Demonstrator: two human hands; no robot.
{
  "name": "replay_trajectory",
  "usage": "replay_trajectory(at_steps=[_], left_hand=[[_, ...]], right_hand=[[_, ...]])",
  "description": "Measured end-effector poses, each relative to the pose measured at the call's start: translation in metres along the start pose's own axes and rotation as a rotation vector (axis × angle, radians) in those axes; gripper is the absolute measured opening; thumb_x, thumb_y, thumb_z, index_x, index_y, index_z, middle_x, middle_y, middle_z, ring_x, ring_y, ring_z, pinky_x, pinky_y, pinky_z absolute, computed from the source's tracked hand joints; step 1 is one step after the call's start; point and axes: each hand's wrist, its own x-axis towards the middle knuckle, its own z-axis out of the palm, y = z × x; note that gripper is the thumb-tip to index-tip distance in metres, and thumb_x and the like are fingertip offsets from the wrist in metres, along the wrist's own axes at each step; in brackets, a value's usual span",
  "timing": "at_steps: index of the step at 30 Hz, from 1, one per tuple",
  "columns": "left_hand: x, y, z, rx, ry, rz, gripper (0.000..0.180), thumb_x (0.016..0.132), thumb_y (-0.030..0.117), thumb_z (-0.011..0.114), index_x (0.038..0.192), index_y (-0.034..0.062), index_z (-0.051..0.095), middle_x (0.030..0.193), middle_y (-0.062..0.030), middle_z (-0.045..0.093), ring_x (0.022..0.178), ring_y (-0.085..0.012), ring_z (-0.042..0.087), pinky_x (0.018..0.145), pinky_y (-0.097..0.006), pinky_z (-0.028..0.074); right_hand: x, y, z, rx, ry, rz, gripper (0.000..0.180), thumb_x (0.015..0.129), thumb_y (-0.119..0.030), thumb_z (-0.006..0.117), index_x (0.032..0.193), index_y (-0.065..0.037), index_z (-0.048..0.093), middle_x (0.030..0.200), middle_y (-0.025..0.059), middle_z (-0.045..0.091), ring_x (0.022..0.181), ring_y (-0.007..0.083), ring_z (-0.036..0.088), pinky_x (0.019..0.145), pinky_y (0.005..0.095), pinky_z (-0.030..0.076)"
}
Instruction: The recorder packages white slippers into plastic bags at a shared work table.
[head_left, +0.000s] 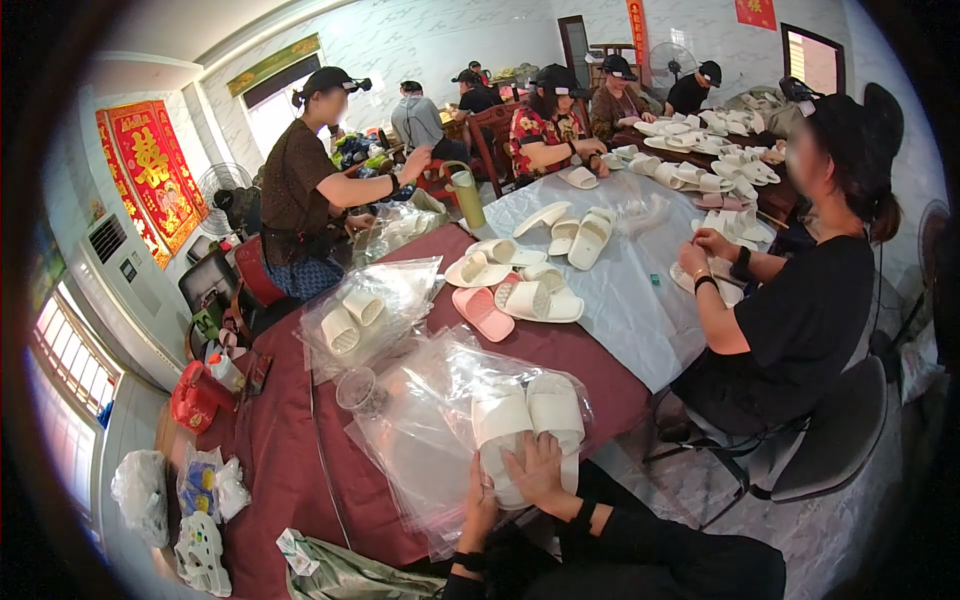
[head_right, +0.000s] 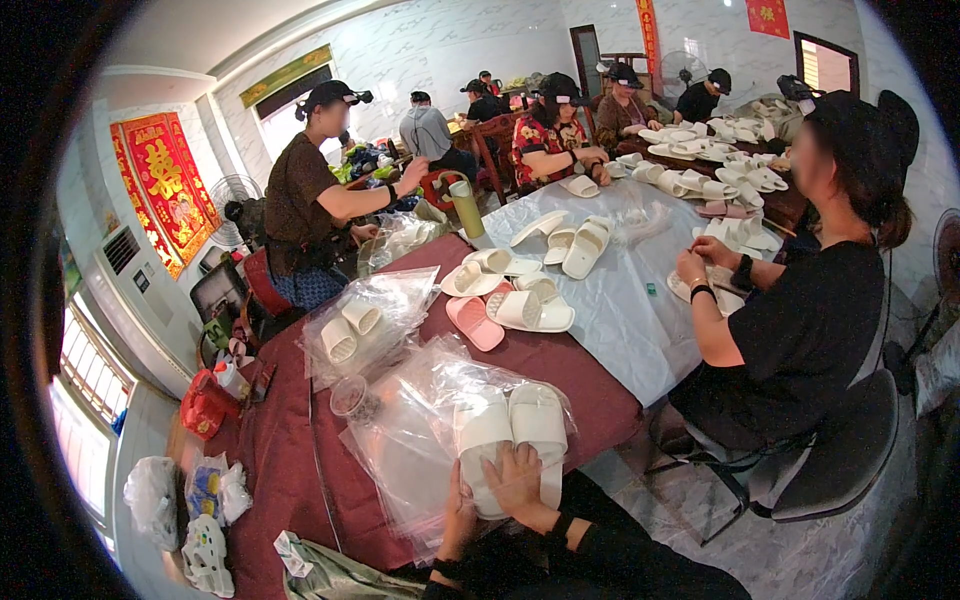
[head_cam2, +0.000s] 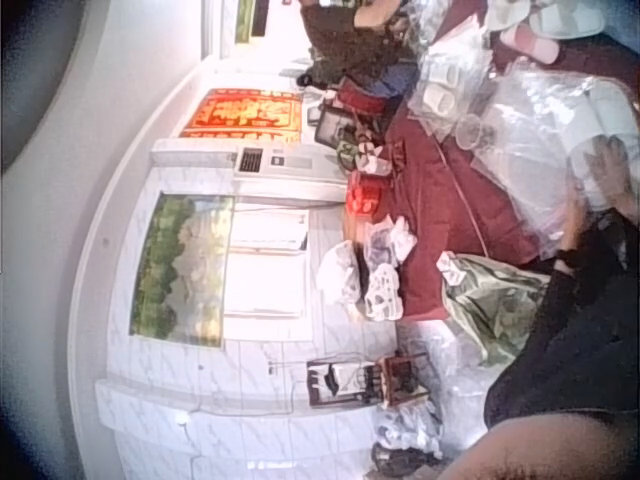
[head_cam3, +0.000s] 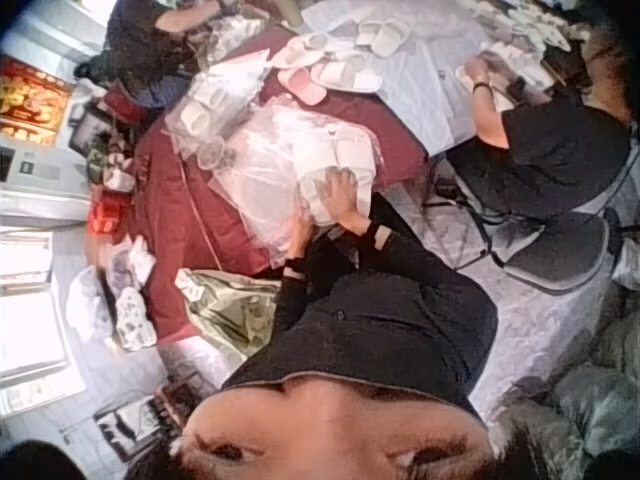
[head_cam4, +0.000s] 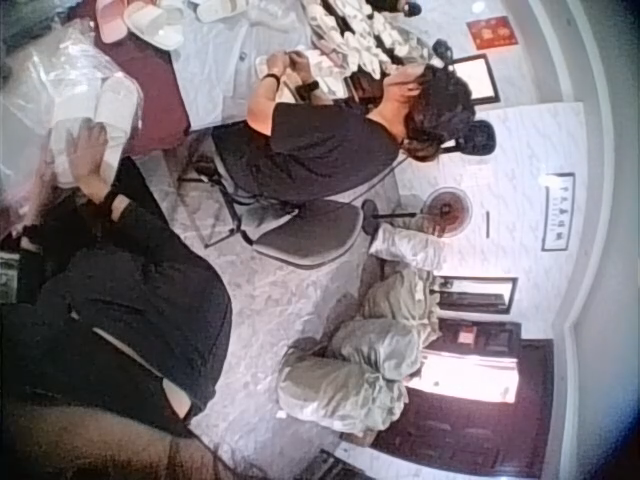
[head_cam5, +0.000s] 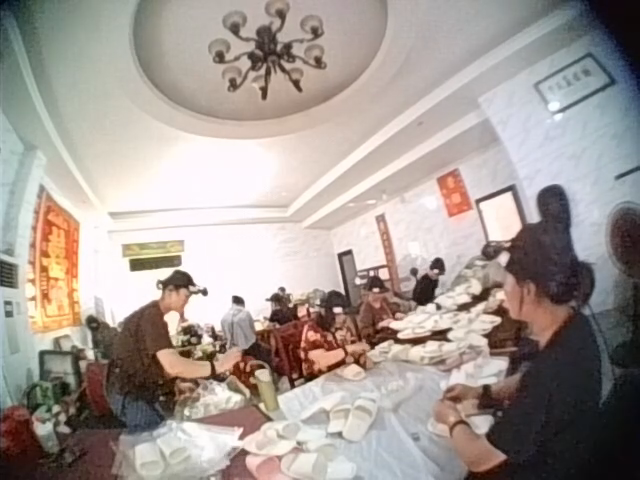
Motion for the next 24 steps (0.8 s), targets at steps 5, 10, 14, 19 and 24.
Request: replay_trajectory(at_steps=[5,10,14,19,24], left_hand=[[0.002,0.0,0.004,-0.154,0.043,0.015,0.048,0.1,0.019,0.03,0.144,0.0041,0.017,0.141,-0.0173,0.032,0.125,-0.0245,0.038,0.104,-0.033,0.031],[0.0,0.02,0.003,-0.715,0.195,-0.111,0.045,0.1,0.02,0.031,0.141,0.0066,0.021,0.138,-0.0171,0.036,0.123,-0.0281,0.043,0.101,-0.041,0.04],[0.003,-0.008,-0.008,-0.705,0.29,-0.056,0.045,0.099,0.021,0.034,0.14,0.0085,0.021,0.136,-0.0172,0.04,0.119,-0.0301,0.047,0.096,-0.044,0.044],[0.007,-0.019,0.0,-0.69,0.442,-0.036,0.038,0.099,0.021,0.038,0.134,0.0089,0.027,0.127,-0.0168,0.046,0.113,-0.0281,0.051,0.092,-0.041,0.046],[0.006,-0.042,-0.003,-0.487,0.697,-0.195,0.032,0.098,0.023,0.041,0.122,0.0042,0.032,0.109,-0.0143,0.05,0.099,-0.0229,0.054,0.087,-0.039,0.048]], right_hand=[[0.004,0.0,0.013,-0.015,-0.018,0.01,0.05,0.082,-0.035,0.058,0.113,0.004,0.048,0.092,0.0238,0.048,0.087,0.0393,0.045,0.077,0.0487,0.037],[0.006,0.004,0.013,0.096,-0.296,-0.19,0.054,0.083,-0.031,0.057,0.124,0.001,0.044,0.109,0.0285,0.051,0.1,0.0427,0.048,0.086,0.0479,0.038],[-0.002,0.016,0.006,0.066,-0.462,-0.275,0.057,0.082,-0.028,0.059,0.131,-0.004,0.043,0.127,0.0276,0.047,0.114,0.0409,0.047,0.095,0.0457,0.038],[-0.017,0.055,-0.01,0.163,-0.233,-0.364,0.039,0.08,-0.026,0.063,0.111,-0.003,0.057,0.119,0.0205,0.052,0.104,0.0386,0.052,0.088,0.0443,0.041],[-0.004,0.063,-0.044,0.108,-0.356,0.06,0.042,0.076,-0.024,0.068,0.11,0.0,0.056,0.111,0.0171,0.053,0.101,0.0369,0.051,0.086,0.0443,0.04]])
